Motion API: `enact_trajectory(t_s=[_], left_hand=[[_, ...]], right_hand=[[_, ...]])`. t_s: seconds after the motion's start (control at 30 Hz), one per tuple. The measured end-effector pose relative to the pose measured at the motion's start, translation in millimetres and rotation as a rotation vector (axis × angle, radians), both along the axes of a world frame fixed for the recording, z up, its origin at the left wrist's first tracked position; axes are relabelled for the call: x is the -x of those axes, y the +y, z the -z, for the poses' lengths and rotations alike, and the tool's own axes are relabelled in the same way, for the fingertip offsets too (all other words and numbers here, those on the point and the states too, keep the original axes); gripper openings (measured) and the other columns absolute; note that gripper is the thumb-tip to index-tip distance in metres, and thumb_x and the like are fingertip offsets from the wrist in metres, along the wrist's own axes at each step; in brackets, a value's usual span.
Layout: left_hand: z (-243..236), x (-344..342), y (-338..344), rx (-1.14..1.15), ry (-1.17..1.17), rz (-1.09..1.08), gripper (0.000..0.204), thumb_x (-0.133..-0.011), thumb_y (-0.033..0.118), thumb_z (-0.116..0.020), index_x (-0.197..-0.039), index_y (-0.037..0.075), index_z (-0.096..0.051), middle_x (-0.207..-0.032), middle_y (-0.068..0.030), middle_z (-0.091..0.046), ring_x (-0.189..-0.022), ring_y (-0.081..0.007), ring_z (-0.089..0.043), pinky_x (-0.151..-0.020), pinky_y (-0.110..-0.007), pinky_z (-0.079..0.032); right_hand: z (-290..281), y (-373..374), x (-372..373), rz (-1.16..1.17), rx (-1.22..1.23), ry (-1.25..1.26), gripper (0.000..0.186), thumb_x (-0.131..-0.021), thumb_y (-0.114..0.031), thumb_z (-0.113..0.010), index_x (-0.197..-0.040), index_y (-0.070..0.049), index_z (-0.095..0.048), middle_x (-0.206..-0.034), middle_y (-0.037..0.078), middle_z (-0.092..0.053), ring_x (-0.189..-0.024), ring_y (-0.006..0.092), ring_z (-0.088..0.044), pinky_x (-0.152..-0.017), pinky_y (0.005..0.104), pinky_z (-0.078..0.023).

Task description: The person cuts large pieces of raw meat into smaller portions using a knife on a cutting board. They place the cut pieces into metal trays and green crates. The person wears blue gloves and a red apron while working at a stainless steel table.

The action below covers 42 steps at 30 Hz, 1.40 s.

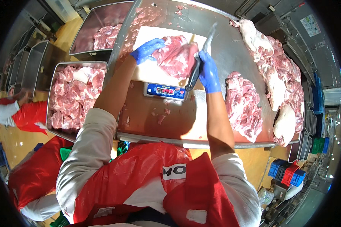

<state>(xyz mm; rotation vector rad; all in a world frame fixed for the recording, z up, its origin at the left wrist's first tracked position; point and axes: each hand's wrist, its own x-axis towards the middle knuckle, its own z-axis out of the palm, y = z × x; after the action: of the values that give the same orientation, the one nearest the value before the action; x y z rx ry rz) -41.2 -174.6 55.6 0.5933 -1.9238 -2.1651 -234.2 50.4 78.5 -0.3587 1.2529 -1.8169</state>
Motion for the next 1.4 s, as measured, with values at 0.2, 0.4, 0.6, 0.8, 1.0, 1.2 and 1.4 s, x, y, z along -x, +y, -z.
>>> enact_trajectory(t_s=[0.2,0.4,0.6,0.8,1.0,1.2,1.4], left_hand=[[-13.9,-27.6,3.0,-0.185,0.063,-0.182,0.048,-0.101,0.043,-0.052,-0.137,0.011,-0.048,-0.127,-0.0064,-0.055,-0.113,-0.0198,-0.058,-0.086,-0.045,-0.056],[9.4,-16.6,51.9,0.934,0.039,-0.467,0.104,-0.063,0.036,-0.089,-0.147,0.001,-0.038,-0.135,-0.0202,-0.051,-0.109,-0.0343,-0.062,-0.098,-0.04,-0.051],[-35.9,-25.0,39.3,1.071,0.187,-0.452,0.069,-0.07,0.021,-0.082,-0.132,0.005,-0.057,-0.122,-0.0215,-0.06,-0.114,-0.035,-0.058,-0.1,-0.041,-0.047],[-41.9,-7.9,68.5,1.374,0.242,-0.404,0.047,-0.076,0.016,-0.076,-0.122,0.008,-0.066,-0.105,-0.0236,-0.063,-0.105,-0.0375,-0.061,-0.093,-0.045,-0.05],[-33.8,-5.1,54.4,1.444,0.276,-0.468,0.03,-0.073,0.013,-0.073,-0.101,0.005,-0.068,-0.09,-0.0168,-0.065,-0.081,-0.0354,-0.064,-0.073,-0.042,-0.054],[-41.5,-14.0,52.1,1.484,0.334,-0.532,0.017,-0.073,0.012,-0.07,-0.089,0.005,-0.067,-0.079,-0.0144,-0.064,-0.075,-0.0318,-0.064,-0.067,-0.041,-0.054],[-30.0,-16.7,41.2,1.78,0.426,-0.522,0.015,-0.075,0.01,-0.07,-0.088,0.003,-0.066,-0.091,-0.0151,-0.065,-0.085,-0.032,-0.064,-0.069,-0.042,-0.054]], right_hand=[[-71.1,-68.3,-19.7,-0.266,0.006,0.207,0.026,-0.101,-0.021,-0.057,-0.117,-0.002,-0.061,-0.092,0.001,-0.061,-0.078,0.0103,-0.057,-0.071,0.0256,-0.05],[-34.2,-69.3,-4.5,-0.344,-0.12,0.303,0.032,-0.101,-0.025,-0.058,-0.124,-0.003,-0.061,-0.093,0.002,-0.064,-0.073,0.0109,-0.058,-0.07,0.0258,-0.051],[-41.4,-29.4,-10.4,-0.229,-0.224,0.415,0.026,-0.102,-0.025,-0.056,-0.118,-0.005,-0.062,-0.095,0.001,-0.063,-0.085,0.0097,-0.057,-0.073,0.0273,-0.051],[-46.2,-13.7,-28.6,-0.223,-0.238,0.741,0.027,-0.103,-0.024,-0.054,-0.117,-0.002,-0.061,-0.1,0.002,-0.064,-0.089,0.011,-0.058,-0.082,0.0277,-0.048],[-24.5,-27.9,-18.1,-0.139,-0.28,1.128,0.031,-0.101,-0.029,-0.053,-0.11,-0.001,-0.061,-0.087,0.011,-0.065,-0.082,0.0208,-0.063,-0.077,0.0354,-0.049],[-24.0,-52.9,-47.2,-0.203,-0.167,1.422,0.031,-0.096,-0.029,-0.052,-0.098,0.001,-0.061,-0.088,0.029,-0.066,-0.081,0.0439,-0.066,-0.073,0.0483,-0.052],[-53.4,-58.6,-67.6,-0.627,-0.378,1.3,0.03,-0.098,-0.024,-0.049,-0.105,0.004,-0.054,-0.092,0.034,-0.064,-0.086,0.0474,-0.064,-0.075,0.0527,-0.05]])
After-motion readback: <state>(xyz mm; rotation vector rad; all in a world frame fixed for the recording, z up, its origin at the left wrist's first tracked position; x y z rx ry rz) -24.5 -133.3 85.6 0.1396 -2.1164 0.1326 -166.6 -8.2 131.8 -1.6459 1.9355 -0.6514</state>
